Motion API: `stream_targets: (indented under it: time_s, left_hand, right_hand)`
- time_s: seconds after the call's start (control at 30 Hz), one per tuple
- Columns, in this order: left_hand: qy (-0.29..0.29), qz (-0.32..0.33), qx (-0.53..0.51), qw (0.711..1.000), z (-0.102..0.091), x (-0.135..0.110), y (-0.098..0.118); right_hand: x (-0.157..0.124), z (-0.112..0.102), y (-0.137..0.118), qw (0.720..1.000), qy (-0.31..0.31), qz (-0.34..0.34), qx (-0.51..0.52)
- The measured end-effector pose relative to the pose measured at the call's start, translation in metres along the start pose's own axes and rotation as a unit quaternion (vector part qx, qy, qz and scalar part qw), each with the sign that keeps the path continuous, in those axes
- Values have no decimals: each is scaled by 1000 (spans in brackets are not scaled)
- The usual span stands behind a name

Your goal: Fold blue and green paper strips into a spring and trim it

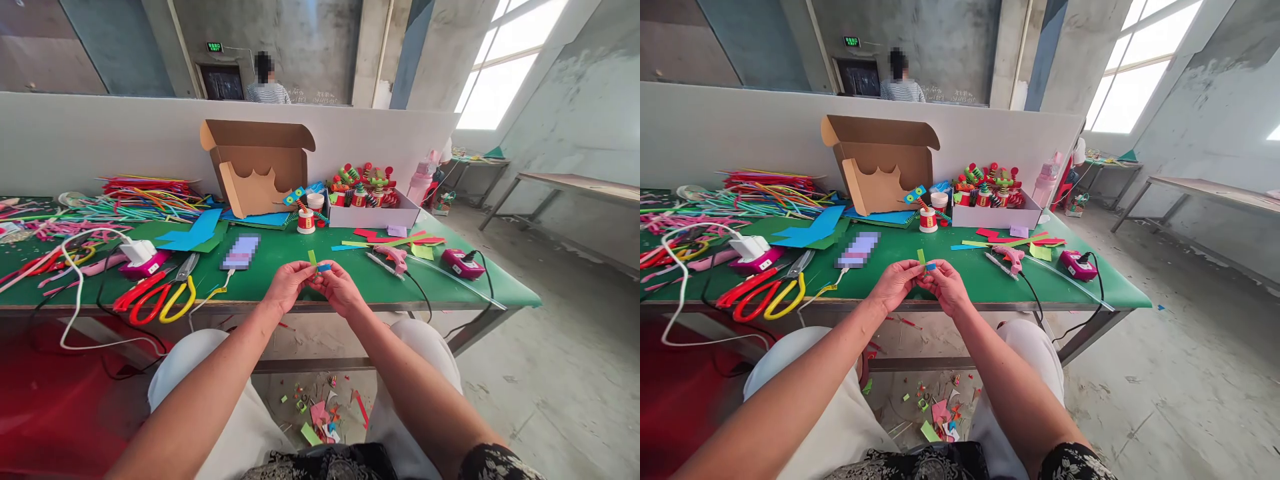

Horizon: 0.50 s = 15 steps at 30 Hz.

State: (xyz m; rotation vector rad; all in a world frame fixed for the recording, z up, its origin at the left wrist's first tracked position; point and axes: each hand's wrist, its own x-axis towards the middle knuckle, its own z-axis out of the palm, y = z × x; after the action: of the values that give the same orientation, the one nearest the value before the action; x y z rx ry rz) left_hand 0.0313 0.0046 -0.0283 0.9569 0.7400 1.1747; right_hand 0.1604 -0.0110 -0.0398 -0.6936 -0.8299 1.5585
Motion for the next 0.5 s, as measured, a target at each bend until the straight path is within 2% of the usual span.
stream_targets:
  time_s: [0.23, 0.5]
  left_hand:
    - [-8, 17, 7, 1000, 4, -2, 2]
    - [39, 18, 19, 999, 2, 1, -6]
  right_hand:
    - [-1, 3, 2, 1000, 13, 2, -6]
    - [-1, 7, 9, 997, 57, -45, -16]
